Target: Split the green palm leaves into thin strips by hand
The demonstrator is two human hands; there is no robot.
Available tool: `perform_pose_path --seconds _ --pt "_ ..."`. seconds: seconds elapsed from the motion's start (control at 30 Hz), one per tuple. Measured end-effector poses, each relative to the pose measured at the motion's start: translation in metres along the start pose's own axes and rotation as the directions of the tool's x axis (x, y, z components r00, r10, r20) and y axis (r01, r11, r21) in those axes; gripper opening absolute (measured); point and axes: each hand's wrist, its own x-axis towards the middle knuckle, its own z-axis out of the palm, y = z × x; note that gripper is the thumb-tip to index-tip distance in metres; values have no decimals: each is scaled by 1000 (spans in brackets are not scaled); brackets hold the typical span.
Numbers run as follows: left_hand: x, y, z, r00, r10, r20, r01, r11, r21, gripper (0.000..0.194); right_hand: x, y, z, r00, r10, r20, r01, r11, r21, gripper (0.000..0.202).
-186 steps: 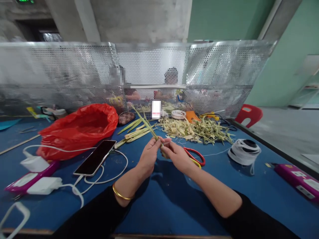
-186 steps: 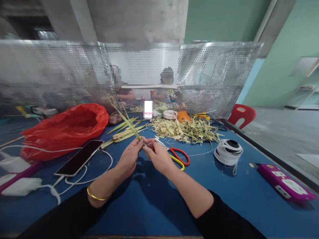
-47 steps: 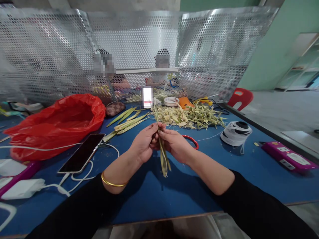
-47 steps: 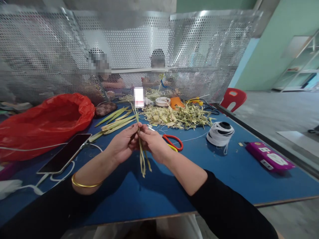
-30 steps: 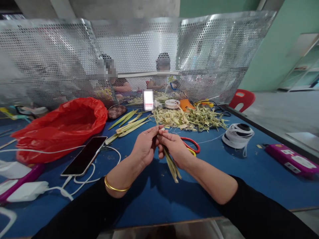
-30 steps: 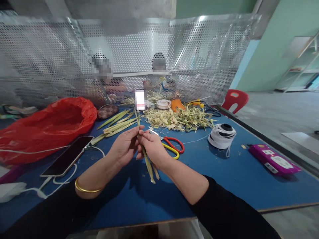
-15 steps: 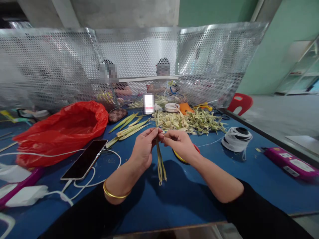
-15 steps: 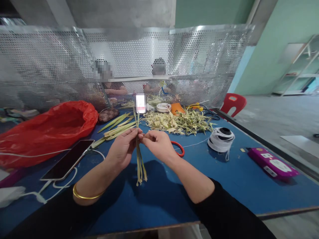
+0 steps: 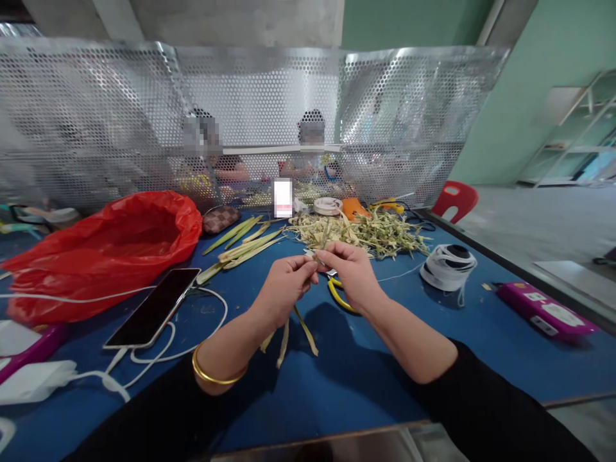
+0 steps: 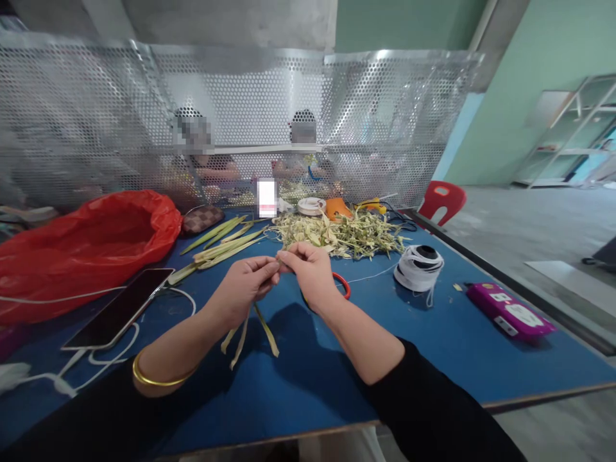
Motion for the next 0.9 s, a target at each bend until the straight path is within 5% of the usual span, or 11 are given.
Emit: perform_pose_path --seconds 0.17,0.27,0.37,0.43,0.5,0.6,0.7,0.9 --pt "-1 3 -1 997 75 -26 -73 994 83 23 -1 -9 0 961 -277 -8 257 900 -352 27" --pt "0 7 -6 1000 5 -24 -5 1000 -12 19 9 -17 -10 972 -203 122 234 902 -362 17" --pt "4 12 -15 996 -60 -58 52 990 -135 12 24 -22 -42 986 -111 127 156 882 -444 13" --pt "8 15 -22 990 -117 -80 99 974 -205 9 28 -22 -72 989 -82 119 140 751 -646 11" --pt "11 18 -28 980 -181 -77 157 955 -250 10 27 -19 -102 993 59 107 68 461 -885 11" --pt "15 20 -32 970 -233 -67 206 939 -276 12 14 -10 -128 986 141 91 37 349 -936 8" --pt "16 20 -30 965 -254 -68 226 932 -283 13 -2 4 -122 971 200 134 65 318 -946 20" --pt "18 25 -25 984 -174 -32 170 979 -116 11 -13 17 -72 949 177 262 235 163 -958 25"
